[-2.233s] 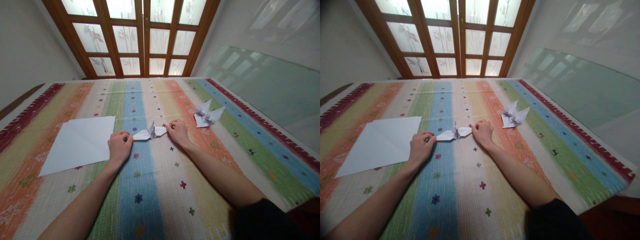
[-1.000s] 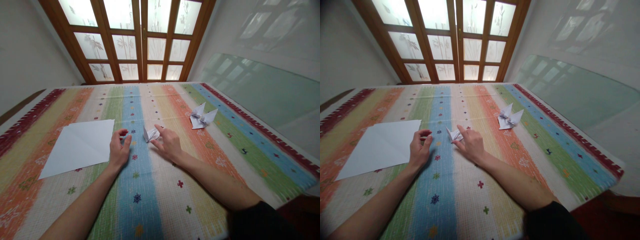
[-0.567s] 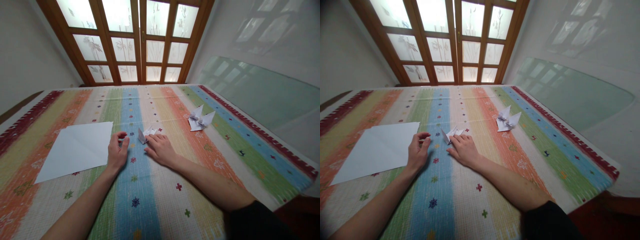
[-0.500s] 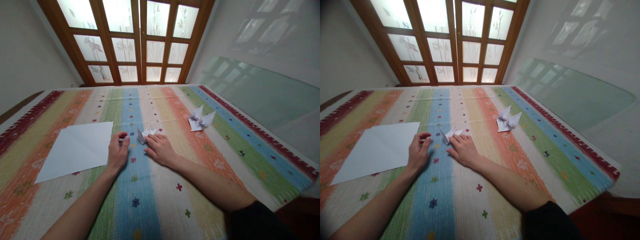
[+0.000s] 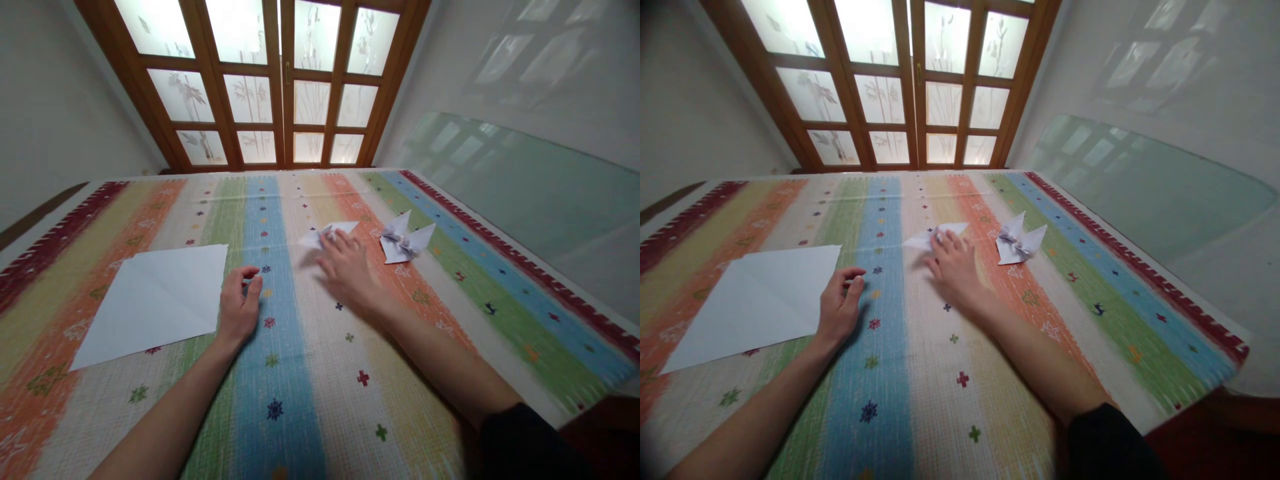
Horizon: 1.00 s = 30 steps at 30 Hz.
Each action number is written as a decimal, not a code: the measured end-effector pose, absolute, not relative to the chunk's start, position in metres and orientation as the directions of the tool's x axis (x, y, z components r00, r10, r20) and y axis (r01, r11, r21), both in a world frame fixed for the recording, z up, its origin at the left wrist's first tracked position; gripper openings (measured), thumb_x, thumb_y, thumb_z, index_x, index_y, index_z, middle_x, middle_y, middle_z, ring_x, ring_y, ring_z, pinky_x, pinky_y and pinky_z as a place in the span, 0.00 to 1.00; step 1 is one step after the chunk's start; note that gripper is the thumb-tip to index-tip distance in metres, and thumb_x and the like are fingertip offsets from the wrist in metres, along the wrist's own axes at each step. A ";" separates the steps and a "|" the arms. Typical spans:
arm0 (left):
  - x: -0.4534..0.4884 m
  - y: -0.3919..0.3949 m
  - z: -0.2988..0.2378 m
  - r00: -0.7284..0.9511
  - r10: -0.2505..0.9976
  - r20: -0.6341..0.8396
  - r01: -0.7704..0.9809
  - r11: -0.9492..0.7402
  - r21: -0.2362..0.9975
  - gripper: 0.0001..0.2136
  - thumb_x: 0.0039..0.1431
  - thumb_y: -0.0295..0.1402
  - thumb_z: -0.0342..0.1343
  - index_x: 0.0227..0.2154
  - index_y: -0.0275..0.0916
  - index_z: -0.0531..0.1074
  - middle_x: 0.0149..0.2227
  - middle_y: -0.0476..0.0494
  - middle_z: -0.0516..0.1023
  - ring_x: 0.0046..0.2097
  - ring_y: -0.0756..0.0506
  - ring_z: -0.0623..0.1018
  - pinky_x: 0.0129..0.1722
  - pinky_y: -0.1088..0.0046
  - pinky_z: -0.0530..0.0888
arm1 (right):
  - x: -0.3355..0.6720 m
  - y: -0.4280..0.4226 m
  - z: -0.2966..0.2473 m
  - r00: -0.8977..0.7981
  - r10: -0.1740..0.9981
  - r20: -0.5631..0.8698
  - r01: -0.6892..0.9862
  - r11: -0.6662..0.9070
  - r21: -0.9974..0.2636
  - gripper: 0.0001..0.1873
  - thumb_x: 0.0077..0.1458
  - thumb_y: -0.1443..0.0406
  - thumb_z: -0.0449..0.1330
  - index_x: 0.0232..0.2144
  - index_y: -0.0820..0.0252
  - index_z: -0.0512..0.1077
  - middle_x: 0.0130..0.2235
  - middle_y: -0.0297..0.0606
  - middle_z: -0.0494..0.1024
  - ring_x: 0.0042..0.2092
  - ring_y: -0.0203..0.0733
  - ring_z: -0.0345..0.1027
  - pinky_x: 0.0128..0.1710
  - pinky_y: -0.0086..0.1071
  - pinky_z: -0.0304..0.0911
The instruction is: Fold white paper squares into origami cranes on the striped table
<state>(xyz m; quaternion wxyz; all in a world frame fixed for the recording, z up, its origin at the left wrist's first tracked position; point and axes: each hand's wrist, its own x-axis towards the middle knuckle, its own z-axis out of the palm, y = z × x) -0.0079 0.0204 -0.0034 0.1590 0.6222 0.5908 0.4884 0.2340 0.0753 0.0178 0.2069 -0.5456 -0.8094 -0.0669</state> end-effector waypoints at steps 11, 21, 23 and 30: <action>-0.008 0.021 -0.003 -0.165 0.891 0.423 0.580 -0.259 0.772 0.16 0.63 0.44 0.46 0.40 0.37 0.71 0.38 0.41 0.75 0.40 0.42 0.75 0.42 0.63 0.72 | 0.304 0.114 -0.004 -0.087 0.890 0.447 0.992 0.039 0.117 0.26 0.64 0.54 0.49 0.55 0.65 0.69 0.63 0.60 0.62 0.65 0.64 0.48 0.60 0.65 0.31; -0.008 0.020 -0.005 -0.160 0.842 0.515 0.608 -0.327 0.724 0.13 0.64 0.42 0.48 0.38 0.38 0.71 0.38 0.43 0.75 0.40 0.43 0.75 0.41 0.65 0.72 | 0.292 0.097 0.005 -0.137 0.645 0.752 0.985 0.173 0.031 0.12 0.61 0.60 0.54 0.39 0.57 0.77 0.59 0.47 0.67 0.61 0.56 0.54 0.60 0.56 0.42; -0.008 0.019 -0.005 -0.154 0.824 0.546 0.613 -0.354 0.707 0.12 0.64 0.41 0.47 0.38 0.39 0.71 0.38 0.43 0.75 0.40 0.44 0.75 0.41 0.65 0.72 | 0.289 0.095 0.004 -0.209 0.542 0.814 0.959 0.277 0.061 0.11 0.60 0.61 0.55 0.31 0.58 0.76 0.51 0.46 0.73 0.55 0.52 0.60 0.57 0.49 0.49; -0.009 0.020 -0.005 -0.149 0.796 0.587 0.620 -0.387 0.683 0.11 0.64 0.40 0.48 0.33 0.39 0.70 0.38 0.43 0.76 0.42 0.43 0.75 0.44 0.64 0.72 | 0.290 0.098 -0.005 -0.291 0.538 0.791 0.907 0.419 0.048 0.17 0.55 0.66 0.53 0.16 0.57 0.64 0.22 0.37 0.67 0.30 0.41 0.58 0.34 0.36 0.53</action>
